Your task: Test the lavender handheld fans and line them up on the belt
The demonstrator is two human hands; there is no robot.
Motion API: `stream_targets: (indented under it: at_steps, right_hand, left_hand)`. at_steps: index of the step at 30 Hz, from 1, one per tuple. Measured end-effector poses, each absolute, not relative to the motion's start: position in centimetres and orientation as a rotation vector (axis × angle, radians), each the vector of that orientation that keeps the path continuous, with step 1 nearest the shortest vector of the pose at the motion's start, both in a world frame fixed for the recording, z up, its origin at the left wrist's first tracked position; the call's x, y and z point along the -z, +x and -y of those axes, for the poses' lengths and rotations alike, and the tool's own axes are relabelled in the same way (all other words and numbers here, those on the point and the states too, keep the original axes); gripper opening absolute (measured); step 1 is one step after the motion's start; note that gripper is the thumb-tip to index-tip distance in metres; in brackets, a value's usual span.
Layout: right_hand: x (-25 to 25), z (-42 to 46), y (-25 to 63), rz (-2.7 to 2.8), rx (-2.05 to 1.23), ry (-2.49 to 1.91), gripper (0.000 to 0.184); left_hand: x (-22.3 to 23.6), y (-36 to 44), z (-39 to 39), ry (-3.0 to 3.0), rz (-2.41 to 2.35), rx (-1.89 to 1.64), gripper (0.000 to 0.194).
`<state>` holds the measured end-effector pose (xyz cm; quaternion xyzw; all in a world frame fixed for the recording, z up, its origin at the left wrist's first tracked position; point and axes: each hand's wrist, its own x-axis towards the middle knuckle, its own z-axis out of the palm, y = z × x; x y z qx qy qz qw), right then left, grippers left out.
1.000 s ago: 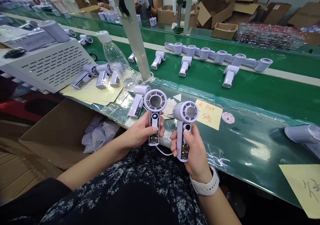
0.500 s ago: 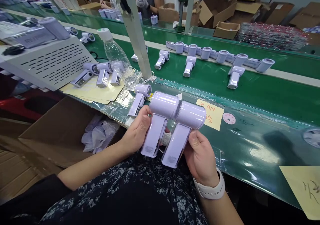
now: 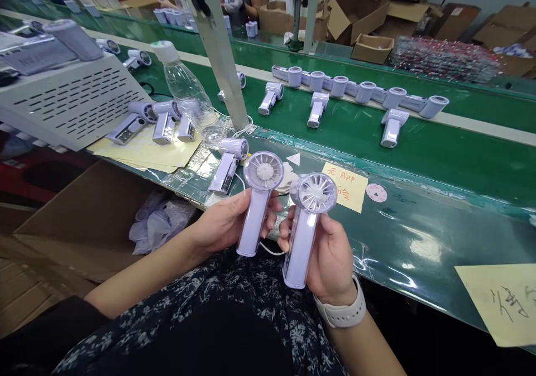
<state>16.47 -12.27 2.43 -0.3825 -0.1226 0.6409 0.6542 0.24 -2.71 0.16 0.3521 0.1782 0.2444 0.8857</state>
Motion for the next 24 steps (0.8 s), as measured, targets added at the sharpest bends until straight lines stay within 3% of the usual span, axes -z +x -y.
stream_targets:
  at_steps: [3,15,24]
  right_hand:
    - [-2.5,12.3,16.8,0.292,-1.414,-0.792,0.025]
    - [-1.4,12.6,16.1,0.209,-1.219,-0.97,0.027]
    - [-1.3,12.6,15.7,0.2,-1.171,-1.066,0.03]
  left_hand:
    - [-0.8,-0.2,2.5,0.709,-0.351,-0.514,0.038]
    - [0.0,-0.5,2.2,0.937,-0.472,-0.594,0.092]
    - [0.3,-0.2,2.4,0.902,-0.547,-0.574,0.091]
